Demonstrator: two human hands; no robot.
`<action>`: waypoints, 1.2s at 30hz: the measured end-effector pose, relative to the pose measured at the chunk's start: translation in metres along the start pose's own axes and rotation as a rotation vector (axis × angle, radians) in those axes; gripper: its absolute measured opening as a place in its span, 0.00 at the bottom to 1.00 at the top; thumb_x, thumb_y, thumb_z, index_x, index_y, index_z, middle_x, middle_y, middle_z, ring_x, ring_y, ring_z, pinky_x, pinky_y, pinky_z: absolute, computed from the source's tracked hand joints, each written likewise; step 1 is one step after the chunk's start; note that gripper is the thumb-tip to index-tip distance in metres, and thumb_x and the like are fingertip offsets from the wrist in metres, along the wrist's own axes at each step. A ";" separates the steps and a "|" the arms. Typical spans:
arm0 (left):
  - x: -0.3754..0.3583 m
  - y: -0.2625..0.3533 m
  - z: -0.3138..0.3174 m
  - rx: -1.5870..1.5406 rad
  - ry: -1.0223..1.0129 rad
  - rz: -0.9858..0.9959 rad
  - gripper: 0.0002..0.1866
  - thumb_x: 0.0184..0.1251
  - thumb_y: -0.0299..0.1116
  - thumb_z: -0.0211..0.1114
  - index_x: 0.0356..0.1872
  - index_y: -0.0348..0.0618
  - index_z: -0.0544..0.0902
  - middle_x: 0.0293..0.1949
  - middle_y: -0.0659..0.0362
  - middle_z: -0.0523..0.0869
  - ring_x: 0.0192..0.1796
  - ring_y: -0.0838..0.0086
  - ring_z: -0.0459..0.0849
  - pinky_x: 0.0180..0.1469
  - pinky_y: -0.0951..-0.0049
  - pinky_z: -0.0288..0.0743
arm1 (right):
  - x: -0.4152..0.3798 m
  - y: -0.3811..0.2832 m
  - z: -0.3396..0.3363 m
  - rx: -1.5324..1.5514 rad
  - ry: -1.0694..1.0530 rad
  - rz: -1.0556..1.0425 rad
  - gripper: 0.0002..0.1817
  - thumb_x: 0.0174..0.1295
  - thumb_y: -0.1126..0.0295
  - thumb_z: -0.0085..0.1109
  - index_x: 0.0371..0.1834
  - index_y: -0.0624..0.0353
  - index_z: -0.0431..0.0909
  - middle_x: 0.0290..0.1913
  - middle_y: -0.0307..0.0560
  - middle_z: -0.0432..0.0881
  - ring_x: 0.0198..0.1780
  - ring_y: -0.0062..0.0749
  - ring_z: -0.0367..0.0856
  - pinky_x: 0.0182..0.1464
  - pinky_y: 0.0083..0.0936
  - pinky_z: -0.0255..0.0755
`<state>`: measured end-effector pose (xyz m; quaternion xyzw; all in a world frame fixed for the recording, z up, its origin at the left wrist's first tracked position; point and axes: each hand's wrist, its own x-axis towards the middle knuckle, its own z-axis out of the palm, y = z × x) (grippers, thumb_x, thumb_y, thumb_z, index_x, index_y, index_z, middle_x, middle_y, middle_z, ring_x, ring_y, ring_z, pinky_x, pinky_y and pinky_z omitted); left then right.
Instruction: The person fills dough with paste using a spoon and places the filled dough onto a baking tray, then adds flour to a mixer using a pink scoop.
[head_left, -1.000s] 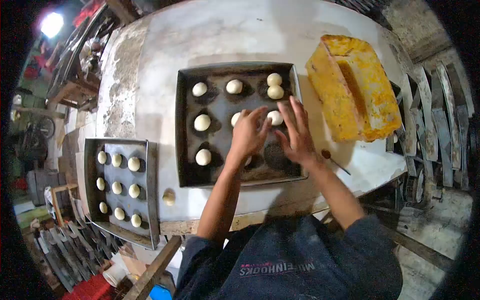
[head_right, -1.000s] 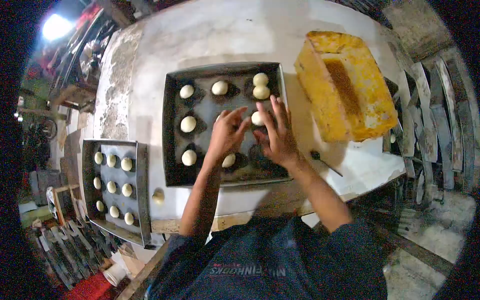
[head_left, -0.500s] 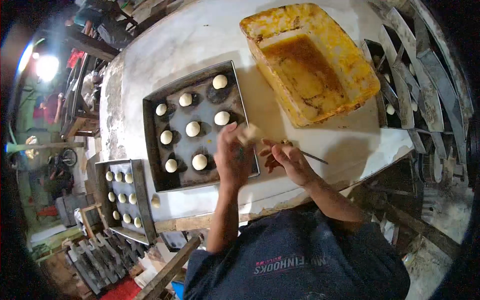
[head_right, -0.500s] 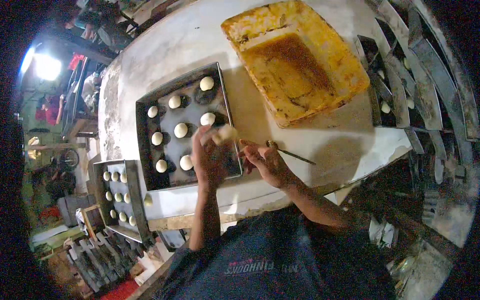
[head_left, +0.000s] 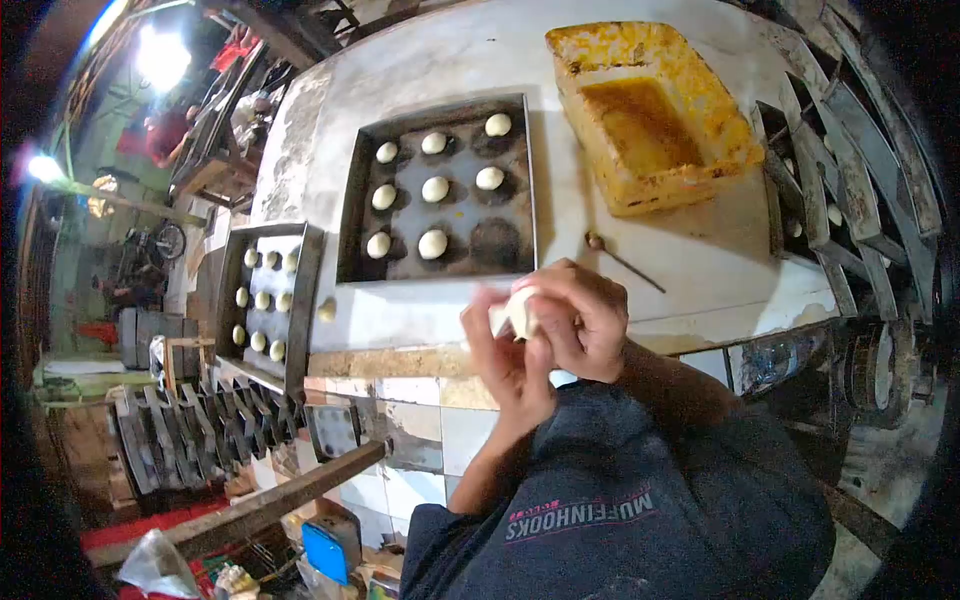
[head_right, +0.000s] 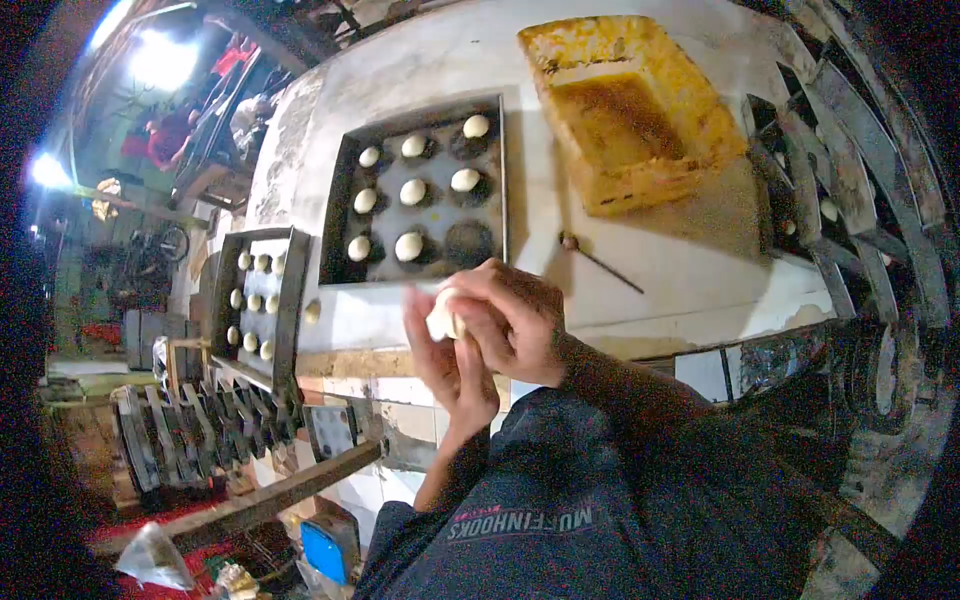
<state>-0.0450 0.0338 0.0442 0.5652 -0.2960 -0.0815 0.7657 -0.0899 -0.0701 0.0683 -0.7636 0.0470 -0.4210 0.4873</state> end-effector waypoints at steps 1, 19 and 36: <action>0.006 0.026 0.004 -0.175 -0.071 -0.007 0.42 0.69 0.47 0.60 0.72 0.29 0.50 0.62 0.44 0.69 0.63 0.59 0.70 0.64 0.62 0.65 | -0.009 -0.008 0.012 -0.023 0.059 0.048 0.09 0.62 0.71 0.60 0.43 0.64 0.78 0.34 0.53 0.83 0.33 0.42 0.85 0.36 0.30 0.77; -0.050 -0.011 -0.061 -0.804 -0.038 -0.901 0.20 0.75 0.34 0.54 0.60 0.31 0.72 0.58 0.47 0.79 0.59 0.62 0.81 0.60 0.64 0.80 | -0.084 0.158 -0.049 -0.746 -0.070 0.486 0.13 0.69 0.65 0.50 0.41 0.64 0.79 0.37 0.56 0.81 0.41 0.51 0.81 0.44 0.40 0.74; 0.057 -0.072 0.018 -0.531 -0.038 -0.776 0.27 0.74 0.31 0.54 0.71 0.33 0.62 0.65 0.46 0.72 0.65 0.61 0.75 0.67 0.61 0.68 | 0.124 0.192 -0.239 -0.962 -0.155 0.250 0.10 0.59 0.76 0.53 0.42 0.64 0.82 0.25 0.57 0.80 0.34 0.53 0.82 0.38 0.43 0.75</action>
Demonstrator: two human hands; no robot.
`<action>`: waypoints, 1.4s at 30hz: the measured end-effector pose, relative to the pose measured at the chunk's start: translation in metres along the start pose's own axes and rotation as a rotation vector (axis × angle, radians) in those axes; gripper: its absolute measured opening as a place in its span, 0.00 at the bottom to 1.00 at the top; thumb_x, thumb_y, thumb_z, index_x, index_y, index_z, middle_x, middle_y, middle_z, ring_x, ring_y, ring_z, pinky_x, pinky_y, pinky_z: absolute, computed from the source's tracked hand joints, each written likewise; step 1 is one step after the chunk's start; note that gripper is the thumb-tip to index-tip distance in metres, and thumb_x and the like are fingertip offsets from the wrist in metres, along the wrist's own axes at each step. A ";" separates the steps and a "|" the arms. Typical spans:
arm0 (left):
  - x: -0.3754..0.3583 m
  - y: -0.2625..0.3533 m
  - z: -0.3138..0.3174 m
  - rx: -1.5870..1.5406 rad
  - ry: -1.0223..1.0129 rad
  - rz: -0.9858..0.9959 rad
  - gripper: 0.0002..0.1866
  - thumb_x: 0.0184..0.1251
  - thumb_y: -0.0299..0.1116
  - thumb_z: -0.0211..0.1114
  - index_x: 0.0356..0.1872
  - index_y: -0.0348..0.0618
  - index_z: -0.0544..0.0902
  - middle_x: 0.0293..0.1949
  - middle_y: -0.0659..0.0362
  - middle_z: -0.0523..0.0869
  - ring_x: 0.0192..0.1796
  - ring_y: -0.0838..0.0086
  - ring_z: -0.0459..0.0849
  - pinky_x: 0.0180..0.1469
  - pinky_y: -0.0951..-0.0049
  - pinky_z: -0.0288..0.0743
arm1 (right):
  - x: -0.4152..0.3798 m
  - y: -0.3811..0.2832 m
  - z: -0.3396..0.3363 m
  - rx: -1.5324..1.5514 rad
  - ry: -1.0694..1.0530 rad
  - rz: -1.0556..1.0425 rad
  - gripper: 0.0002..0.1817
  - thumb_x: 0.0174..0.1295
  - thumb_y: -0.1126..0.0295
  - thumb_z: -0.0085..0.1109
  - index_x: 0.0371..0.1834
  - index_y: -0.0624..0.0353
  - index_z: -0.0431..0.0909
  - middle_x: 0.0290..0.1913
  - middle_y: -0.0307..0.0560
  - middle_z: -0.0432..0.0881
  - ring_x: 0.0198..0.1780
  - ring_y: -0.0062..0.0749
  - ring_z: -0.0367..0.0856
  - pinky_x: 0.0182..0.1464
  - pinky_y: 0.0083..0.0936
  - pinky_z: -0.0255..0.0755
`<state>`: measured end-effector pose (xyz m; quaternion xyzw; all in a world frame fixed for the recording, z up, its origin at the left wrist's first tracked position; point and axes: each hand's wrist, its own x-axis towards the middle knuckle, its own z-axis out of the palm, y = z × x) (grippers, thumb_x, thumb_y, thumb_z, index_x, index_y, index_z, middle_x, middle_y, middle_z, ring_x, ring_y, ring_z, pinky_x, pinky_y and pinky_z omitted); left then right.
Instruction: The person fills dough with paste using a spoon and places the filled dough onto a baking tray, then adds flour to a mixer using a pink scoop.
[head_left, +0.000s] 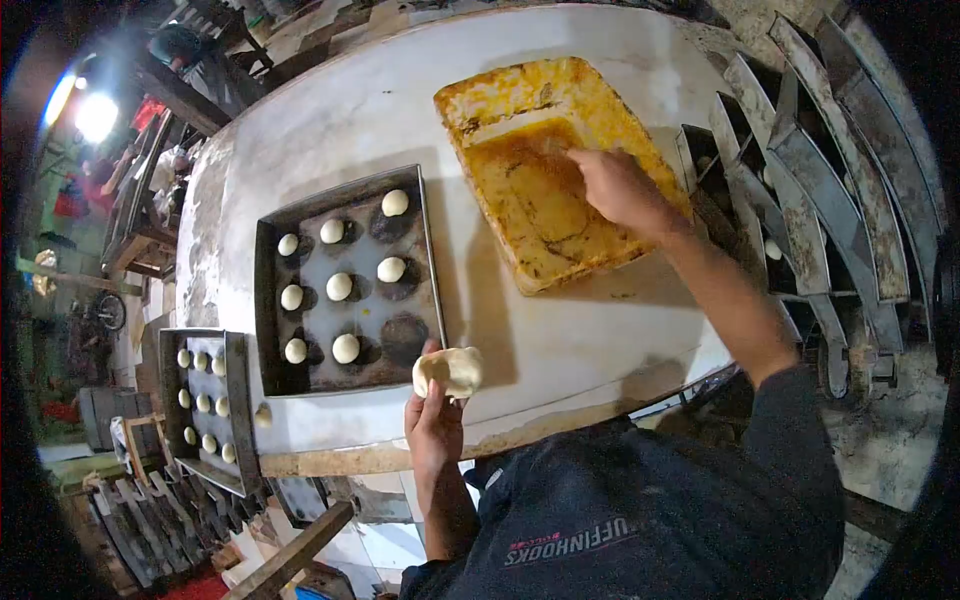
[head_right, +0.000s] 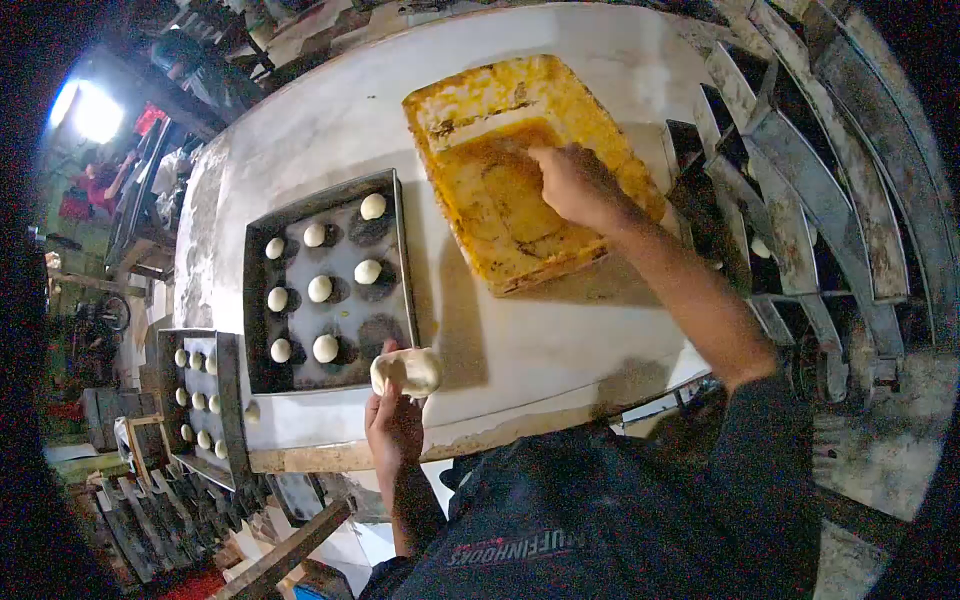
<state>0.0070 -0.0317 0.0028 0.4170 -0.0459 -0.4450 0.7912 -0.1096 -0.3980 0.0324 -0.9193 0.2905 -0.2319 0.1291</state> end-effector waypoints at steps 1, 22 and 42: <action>0.005 0.000 0.014 -0.005 0.000 -0.002 0.27 0.74 0.31 0.54 0.71 0.33 0.62 0.65 0.46 0.72 0.65 0.61 0.75 0.67 0.61 0.68 | 0.017 0.024 0.020 -0.093 -0.200 -0.013 0.07 0.57 0.77 0.54 0.36 0.64 0.81 0.23 0.56 0.78 0.31 0.52 0.80 0.39 0.45 0.74; 0.107 0.010 0.088 0.004 -0.056 0.161 0.26 0.76 0.35 0.49 0.66 0.24 0.65 0.67 0.44 0.70 0.70 0.57 0.68 0.71 0.58 0.60 | 0.060 0.019 0.007 0.991 -0.891 0.781 0.13 0.67 0.66 0.50 0.41 0.65 0.81 0.16 0.30 0.61 0.15 0.15 0.52 0.16 0.20 0.50; 0.030 -0.026 -0.019 -0.184 0.102 -0.025 0.20 0.74 0.35 0.56 0.62 0.36 0.74 0.55 0.55 0.81 0.56 0.70 0.81 0.54 0.71 0.79 | -0.204 -0.072 0.105 0.064 -0.114 -0.280 0.30 0.52 0.82 0.51 0.63 0.66 0.72 0.36 0.54 0.75 0.39 0.46 0.79 0.42 0.35 0.77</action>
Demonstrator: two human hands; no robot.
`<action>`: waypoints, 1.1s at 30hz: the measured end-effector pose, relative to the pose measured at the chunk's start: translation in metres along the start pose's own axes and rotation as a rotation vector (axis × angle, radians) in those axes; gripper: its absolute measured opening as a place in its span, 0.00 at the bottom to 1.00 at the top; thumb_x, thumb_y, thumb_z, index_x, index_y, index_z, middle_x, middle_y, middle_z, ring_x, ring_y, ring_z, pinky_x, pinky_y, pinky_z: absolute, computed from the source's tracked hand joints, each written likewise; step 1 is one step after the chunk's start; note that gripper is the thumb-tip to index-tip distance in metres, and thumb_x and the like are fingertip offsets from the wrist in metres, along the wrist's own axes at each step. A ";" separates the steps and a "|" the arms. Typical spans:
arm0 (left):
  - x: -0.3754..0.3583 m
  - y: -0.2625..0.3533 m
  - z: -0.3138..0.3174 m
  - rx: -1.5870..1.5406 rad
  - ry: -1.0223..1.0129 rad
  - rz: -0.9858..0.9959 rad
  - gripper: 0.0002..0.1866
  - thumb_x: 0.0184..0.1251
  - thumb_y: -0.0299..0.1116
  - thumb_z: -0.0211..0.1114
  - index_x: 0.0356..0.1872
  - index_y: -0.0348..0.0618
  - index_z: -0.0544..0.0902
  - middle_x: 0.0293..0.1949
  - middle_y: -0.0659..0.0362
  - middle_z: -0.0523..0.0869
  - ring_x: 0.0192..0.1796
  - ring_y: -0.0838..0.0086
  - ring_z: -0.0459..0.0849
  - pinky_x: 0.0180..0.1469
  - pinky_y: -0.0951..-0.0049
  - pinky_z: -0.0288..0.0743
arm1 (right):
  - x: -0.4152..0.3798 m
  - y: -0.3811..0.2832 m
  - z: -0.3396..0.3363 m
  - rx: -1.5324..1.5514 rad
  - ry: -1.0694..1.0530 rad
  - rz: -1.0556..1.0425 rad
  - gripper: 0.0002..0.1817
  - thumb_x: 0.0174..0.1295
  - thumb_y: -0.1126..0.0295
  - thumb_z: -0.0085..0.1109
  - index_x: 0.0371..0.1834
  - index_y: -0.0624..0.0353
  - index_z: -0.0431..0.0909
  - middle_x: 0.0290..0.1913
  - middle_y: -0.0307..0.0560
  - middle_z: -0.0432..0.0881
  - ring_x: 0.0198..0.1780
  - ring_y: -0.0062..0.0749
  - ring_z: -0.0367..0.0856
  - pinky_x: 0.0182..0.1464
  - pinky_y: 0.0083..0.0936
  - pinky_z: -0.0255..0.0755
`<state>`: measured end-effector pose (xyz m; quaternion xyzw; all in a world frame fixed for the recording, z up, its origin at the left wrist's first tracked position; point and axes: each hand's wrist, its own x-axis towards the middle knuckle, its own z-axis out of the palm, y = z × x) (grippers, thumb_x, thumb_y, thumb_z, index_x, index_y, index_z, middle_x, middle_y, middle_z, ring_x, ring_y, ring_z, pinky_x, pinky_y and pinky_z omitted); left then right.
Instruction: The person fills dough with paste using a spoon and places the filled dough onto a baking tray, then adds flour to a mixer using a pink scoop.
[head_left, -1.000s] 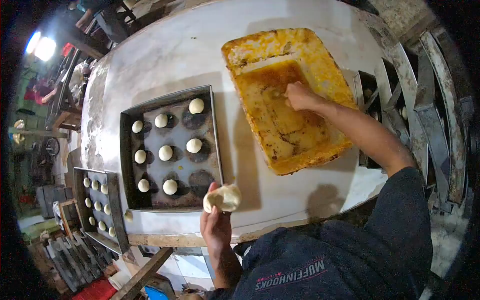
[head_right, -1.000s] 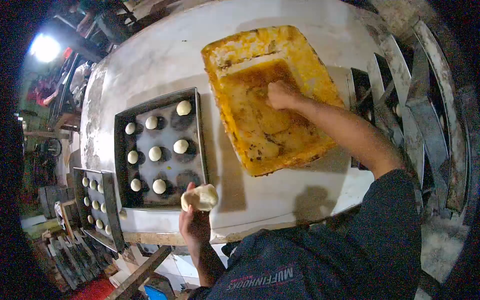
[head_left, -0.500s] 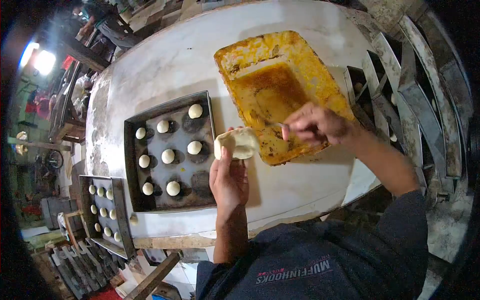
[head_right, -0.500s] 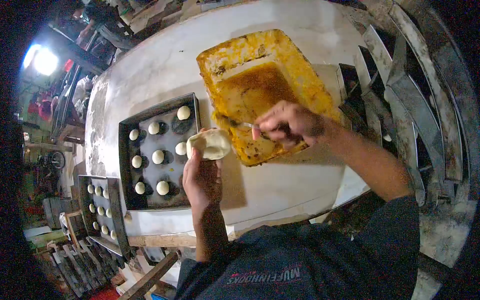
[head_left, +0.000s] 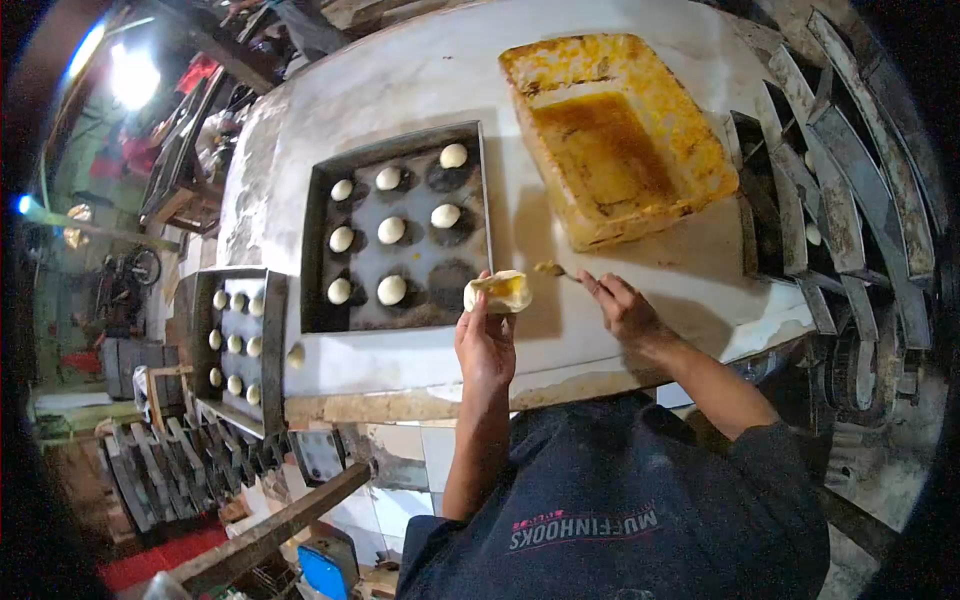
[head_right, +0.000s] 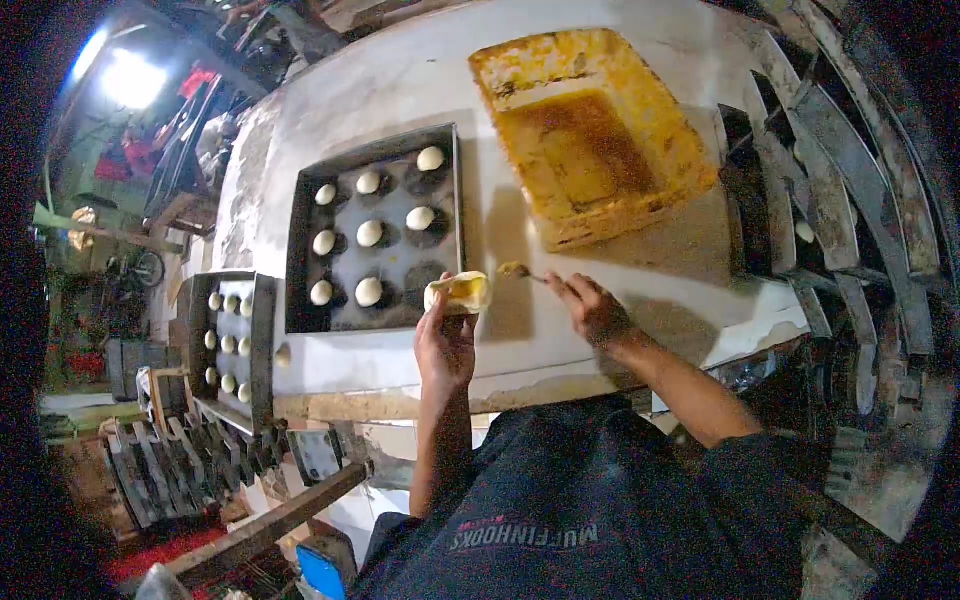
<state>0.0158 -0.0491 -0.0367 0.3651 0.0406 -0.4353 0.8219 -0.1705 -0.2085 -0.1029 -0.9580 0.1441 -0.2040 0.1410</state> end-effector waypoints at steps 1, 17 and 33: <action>-0.008 0.004 -0.009 -0.019 0.014 0.013 0.20 0.75 0.35 0.55 0.63 0.37 0.73 0.56 0.55 0.80 0.57 0.69 0.81 0.55 0.69 0.78 | -0.004 0.002 0.011 -0.016 0.003 0.101 0.29 0.53 0.82 0.52 0.63 0.65 0.72 0.35 0.54 0.75 0.39 0.46 0.78 0.44 0.35 0.77; -0.217 0.059 -0.046 0.508 -0.113 0.606 0.41 0.72 0.33 0.55 0.76 0.35 0.39 0.71 0.44 0.61 0.69 0.60 0.67 0.69 0.63 0.59 | 0.031 -0.307 -0.079 0.388 0.327 -0.132 0.13 0.54 0.74 0.65 0.41 0.68 0.79 0.47 0.52 0.77 0.35 0.42 0.83 0.41 0.34 0.78; -0.188 0.080 -0.018 1.537 -0.046 1.256 0.44 0.56 0.34 0.72 0.73 0.43 0.59 0.52 0.49 0.71 0.53 0.61 0.74 0.54 0.65 0.72 | 0.064 -0.283 -0.130 0.623 0.184 -0.251 0.13 0.51 0.74 0.70 0.40 0.64 0.82 0.35 0.47 0.82 0.36 0.36 0.84 0.38 0.32 0.79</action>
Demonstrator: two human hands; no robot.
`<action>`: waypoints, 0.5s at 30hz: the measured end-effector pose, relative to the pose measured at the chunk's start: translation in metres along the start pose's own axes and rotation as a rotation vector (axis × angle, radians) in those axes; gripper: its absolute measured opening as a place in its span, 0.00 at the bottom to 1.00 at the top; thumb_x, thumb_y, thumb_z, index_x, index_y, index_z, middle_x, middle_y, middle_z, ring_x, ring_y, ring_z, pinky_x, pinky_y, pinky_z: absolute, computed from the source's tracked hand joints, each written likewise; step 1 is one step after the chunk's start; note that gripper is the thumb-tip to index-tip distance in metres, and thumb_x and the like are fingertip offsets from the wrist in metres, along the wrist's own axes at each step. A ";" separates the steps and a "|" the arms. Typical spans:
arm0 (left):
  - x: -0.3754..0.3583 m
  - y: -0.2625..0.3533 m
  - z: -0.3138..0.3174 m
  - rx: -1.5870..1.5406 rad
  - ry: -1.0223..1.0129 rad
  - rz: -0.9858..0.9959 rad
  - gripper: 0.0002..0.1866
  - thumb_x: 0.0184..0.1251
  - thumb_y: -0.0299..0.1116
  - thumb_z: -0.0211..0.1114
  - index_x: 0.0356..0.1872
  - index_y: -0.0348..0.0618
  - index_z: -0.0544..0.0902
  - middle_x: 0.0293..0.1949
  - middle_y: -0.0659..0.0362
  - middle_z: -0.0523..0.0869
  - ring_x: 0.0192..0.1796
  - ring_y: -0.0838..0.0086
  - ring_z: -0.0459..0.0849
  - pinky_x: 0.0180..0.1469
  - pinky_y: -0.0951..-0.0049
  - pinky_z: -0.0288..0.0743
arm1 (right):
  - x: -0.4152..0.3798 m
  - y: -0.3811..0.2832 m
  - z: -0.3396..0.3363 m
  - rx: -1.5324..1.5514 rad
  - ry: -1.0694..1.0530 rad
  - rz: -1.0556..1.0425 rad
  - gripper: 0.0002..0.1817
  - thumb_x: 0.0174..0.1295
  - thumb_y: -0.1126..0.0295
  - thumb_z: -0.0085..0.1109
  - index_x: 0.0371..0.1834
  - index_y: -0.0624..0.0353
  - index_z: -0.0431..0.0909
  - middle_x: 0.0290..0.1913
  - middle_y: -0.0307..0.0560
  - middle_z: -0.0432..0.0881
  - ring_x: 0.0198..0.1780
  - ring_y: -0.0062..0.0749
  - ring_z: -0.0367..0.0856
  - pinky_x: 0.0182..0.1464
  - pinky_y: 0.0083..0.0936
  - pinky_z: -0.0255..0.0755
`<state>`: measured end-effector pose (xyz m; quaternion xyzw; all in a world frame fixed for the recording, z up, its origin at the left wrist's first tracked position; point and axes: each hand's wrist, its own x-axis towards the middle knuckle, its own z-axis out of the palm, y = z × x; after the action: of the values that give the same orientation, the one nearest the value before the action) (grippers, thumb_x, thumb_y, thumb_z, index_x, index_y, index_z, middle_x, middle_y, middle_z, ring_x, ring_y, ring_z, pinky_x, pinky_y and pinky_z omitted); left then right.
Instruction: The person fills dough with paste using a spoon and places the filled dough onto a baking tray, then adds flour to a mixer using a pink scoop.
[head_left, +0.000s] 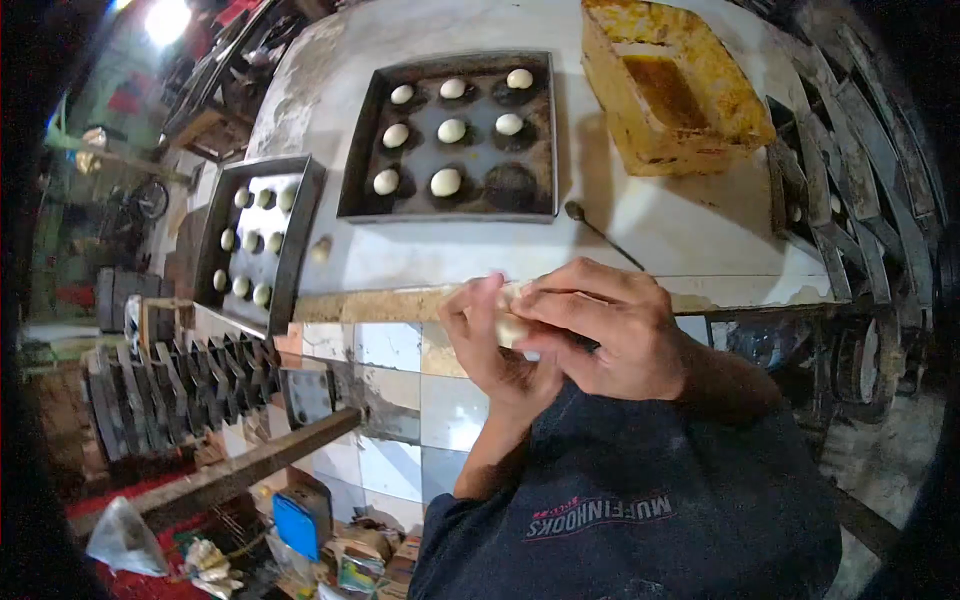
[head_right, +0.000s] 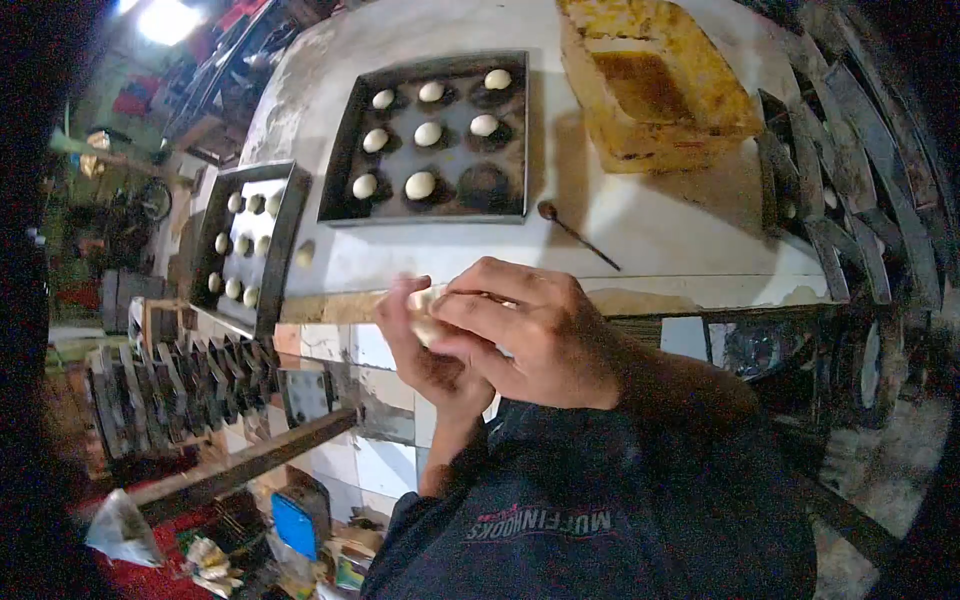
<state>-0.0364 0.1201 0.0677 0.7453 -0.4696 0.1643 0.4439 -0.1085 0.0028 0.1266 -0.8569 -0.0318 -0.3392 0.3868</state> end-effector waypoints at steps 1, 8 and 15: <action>0.009 0.009 0.015 -0.494 0.121 -0.217 0.41 0.54 0.37 0.73 0.69 0.40 0.64 0.52 0.52 0.69 0.53 0.64 0.73 0.54 0.66 0.70 | 0.003 0.012 -0.005 -0.008 0.051 -0.018 0.12 0.49 0.70 0.72 0.36 0.61 0.83 0.35 0.46 0.82 0.34 0.36 0.83 0.36 0.31 0.78; 0.056 -0.012 0.072 -1.319 0.138 -0.320 0.29 0.68 0.65 0.51 0.43 0.46 0.76 0.46 0.54 0.65 0.53 0.64 0.67 0.54 0.60 0.72 | 0.038 0.055 -0.068 0.344 0.048 0.431 0.12 0.46 0.72 0.77 0.32 0.61 0.85 0.33 0.45 0.83 0.30 0.29 0.82 0.30 0.23 0.75; 0.108 0.006 0.081 -0.997 0.385 -0.385 0.44 0.54 0.52 0.75 0.67 0.50 0.60 0.54 0.52 0.64 0.52 0.66 0.68 0.43 0.62 0.82 | 0.047 0.092 -0.054 0.157 0.168 -0.128 0.16 0.48 0.79 0.70 0.43 0.62 0.82 0.46 0.53 0.83 0.42 0.36 0.86 0.45 0.31 0.81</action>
<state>-0.0006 -0.0072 0.0973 0.4742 -0.2566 -0.0285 0.8417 -0.0734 -0.1084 0.1220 -0.7888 -0.0802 -0.4302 0.4317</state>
